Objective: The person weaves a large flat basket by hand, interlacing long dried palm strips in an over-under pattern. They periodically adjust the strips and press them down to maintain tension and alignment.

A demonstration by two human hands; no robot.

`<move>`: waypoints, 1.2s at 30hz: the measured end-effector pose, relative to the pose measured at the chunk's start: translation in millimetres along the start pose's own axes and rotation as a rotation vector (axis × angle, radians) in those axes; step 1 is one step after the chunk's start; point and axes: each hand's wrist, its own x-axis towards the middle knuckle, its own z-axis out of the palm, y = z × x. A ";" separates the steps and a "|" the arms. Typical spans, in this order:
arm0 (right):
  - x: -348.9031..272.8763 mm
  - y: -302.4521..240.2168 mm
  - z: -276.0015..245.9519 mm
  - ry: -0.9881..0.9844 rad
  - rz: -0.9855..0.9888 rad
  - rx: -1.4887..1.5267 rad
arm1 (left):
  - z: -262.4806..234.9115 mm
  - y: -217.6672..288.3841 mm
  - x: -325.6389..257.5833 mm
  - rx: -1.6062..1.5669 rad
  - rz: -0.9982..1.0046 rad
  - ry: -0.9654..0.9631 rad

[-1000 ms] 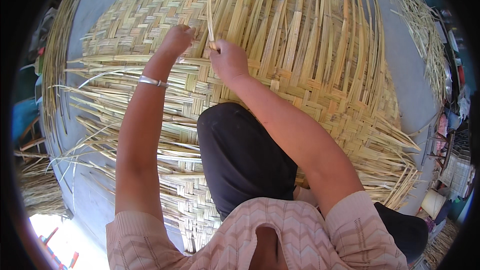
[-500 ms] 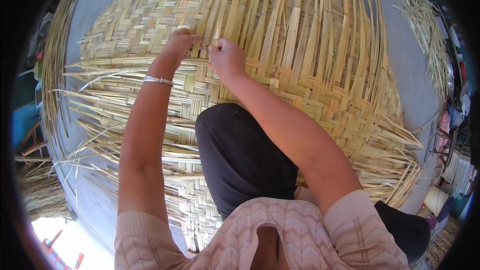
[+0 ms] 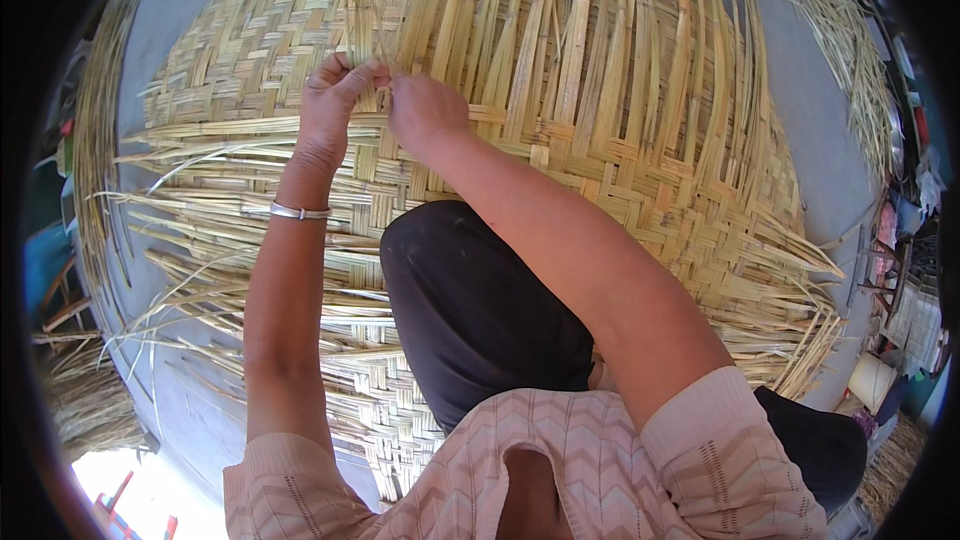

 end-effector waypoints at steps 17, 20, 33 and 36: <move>7.2 6.0 -0.3 -0.144 -0.038 -0.045 | 0.9 13.3 26.9 0.973 0.124 -0.219; 2.1 12.3 -1.5 -0.126 -0.075 -0.017 | -5.3 14.2 29.2 1.326 0.222 -0.281; -4.2 14.8 2.6 -0.021 -0.023 0.157 | -32.5 14.5 41.5 1.185 -0.033 -0.422; -5.2 16.8 4.7 0.092 -0.054 0.231 | -38.8 14.2 47.9 0.960 -0.121 -0.451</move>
